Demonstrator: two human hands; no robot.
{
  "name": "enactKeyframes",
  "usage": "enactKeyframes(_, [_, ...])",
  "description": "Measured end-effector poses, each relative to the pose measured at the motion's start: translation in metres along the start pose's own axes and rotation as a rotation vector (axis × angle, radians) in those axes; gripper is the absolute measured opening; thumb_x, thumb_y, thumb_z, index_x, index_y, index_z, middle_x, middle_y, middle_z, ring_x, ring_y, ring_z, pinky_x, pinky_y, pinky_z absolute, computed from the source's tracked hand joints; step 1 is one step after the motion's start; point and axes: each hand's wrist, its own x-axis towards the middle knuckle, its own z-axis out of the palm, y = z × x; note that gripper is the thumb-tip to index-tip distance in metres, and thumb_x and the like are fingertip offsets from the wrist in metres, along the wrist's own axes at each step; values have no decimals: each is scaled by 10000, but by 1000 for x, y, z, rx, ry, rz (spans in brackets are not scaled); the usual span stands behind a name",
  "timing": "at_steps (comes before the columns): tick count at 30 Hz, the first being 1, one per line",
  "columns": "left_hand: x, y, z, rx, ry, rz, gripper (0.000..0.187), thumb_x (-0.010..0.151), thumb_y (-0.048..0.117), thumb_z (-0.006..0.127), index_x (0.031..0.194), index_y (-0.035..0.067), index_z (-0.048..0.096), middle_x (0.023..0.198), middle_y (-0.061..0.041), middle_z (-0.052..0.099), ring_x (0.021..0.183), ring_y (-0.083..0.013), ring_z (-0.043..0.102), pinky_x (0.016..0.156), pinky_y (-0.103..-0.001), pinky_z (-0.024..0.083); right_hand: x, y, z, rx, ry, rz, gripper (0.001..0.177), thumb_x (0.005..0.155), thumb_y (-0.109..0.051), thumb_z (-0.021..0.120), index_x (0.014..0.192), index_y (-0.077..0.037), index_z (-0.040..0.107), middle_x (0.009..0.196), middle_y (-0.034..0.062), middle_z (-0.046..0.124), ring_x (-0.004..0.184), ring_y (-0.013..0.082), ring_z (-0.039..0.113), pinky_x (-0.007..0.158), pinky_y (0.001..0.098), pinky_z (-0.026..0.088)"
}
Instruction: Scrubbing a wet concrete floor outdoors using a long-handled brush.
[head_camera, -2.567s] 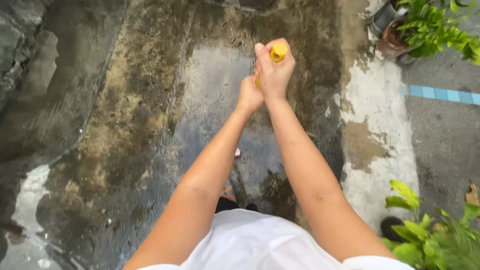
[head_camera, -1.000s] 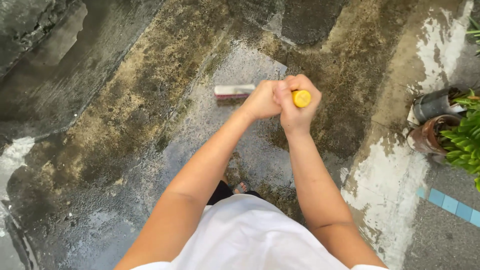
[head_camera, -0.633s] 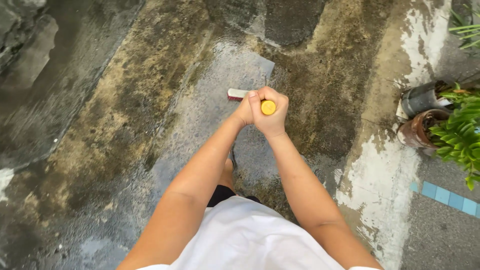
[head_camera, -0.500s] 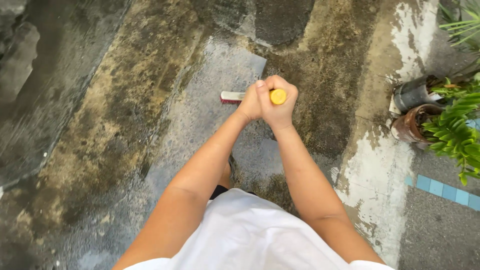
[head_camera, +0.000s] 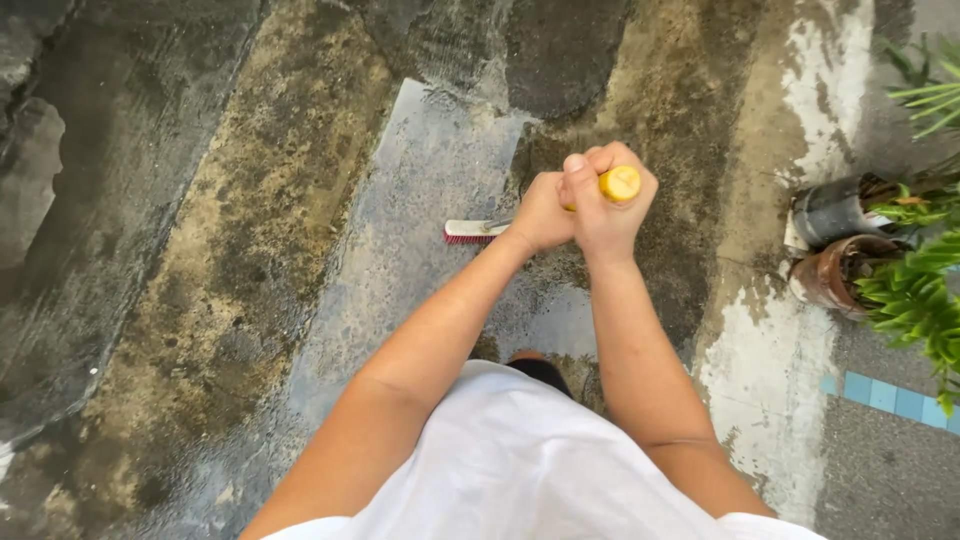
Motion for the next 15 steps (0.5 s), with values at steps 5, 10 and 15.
enactKeyframes(5, [20, 11, -3, 106, 66, 56, 270, 679, 265, 808, 713, 48, 651, 686, -98, 703, 634, -206, 704, 635, -343, 551, 18, -14, 2, 70, -9, -27, 295, 1036, -76, 687, 819, -41, 491, 715, 58, 563, 605, 107, 532, 558, 260, 451])
enactKeyframes(10, [69, 18, -13, 229, 188, 360, 236, 657, 278, 807, 706, 100, 660, 721, -126, 674, 714, -328, 697, 683, -382, 578, 65, -3, -9, 167, -59, -132, 297, 1067, -103, 675, 849, -36, 484, 721, 76, 559, 558, 133, 518, 562, 278, 459])
enactKeyframes(15, [148, 15, -70, 451, 141, 566, 234, 635, 236, 817, 729, 112, 643, 779, -96, 698, 795, -355, 672, 779, -429, 552, 132, 31, 7, 237, -120, -314, 296, 1074, -139, 654, 862, -25, 481, 697, 68, 569, 600, 148, 545, 670, 331, 530])
